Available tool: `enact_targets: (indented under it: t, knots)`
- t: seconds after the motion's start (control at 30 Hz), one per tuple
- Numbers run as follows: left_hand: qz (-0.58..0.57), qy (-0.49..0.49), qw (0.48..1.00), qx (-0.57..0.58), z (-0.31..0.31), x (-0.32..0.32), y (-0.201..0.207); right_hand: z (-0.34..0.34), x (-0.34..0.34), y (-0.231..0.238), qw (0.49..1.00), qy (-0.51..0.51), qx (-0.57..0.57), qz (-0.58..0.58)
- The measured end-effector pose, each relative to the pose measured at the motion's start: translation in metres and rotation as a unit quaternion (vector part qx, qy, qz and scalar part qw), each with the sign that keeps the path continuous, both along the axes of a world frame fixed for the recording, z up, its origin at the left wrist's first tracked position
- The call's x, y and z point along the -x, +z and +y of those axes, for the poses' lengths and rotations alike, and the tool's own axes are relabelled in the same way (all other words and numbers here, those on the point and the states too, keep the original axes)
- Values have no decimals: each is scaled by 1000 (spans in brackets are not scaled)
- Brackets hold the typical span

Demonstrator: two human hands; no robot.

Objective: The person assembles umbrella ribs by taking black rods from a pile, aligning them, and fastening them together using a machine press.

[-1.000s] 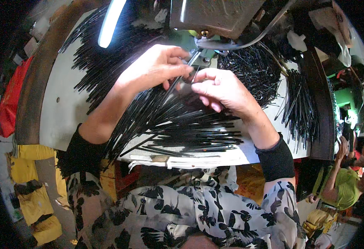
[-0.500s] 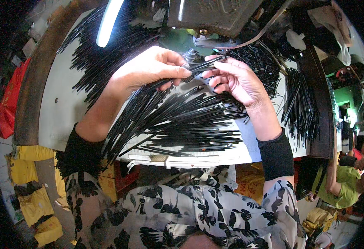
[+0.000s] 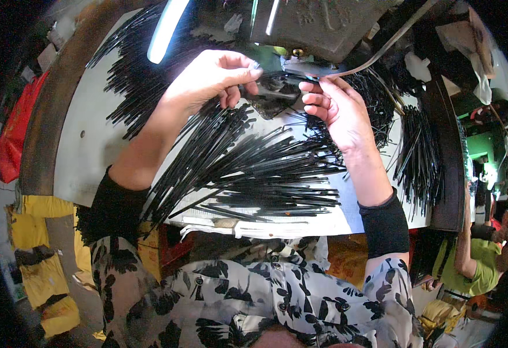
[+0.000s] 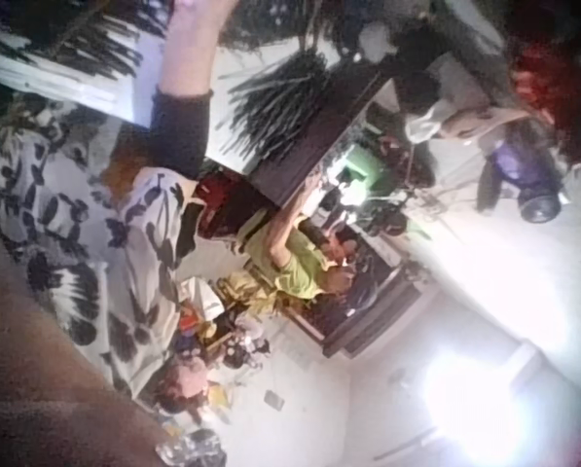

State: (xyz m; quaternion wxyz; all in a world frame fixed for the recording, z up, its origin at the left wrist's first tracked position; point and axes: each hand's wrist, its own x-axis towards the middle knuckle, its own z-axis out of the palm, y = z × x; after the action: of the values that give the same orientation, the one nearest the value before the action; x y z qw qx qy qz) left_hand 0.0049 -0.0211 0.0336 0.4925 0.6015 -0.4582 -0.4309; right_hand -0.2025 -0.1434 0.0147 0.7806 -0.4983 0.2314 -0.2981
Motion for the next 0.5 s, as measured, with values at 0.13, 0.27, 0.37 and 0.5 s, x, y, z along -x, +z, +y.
enact_targets:
  t: [0.13, 0.27, 0.37, 0.5]
  knots:
    - [20, 0, 1000, 12, -7, -1, -10, 0, -2, 3, 1000, -14, 10, 11]
    - [7, 7, 999, 32, -5, 0, -6, 0, -1, 3, 1000, -6, 13, -8]
    - [13, -4, 999, 34, -8, -4, -11, 0, -3, 1, 1000, -10, 27, 5]
    - [10, -1, 999, 38, -8, -1, -11, 1, -2, 2, 999, -17, 33, 10]
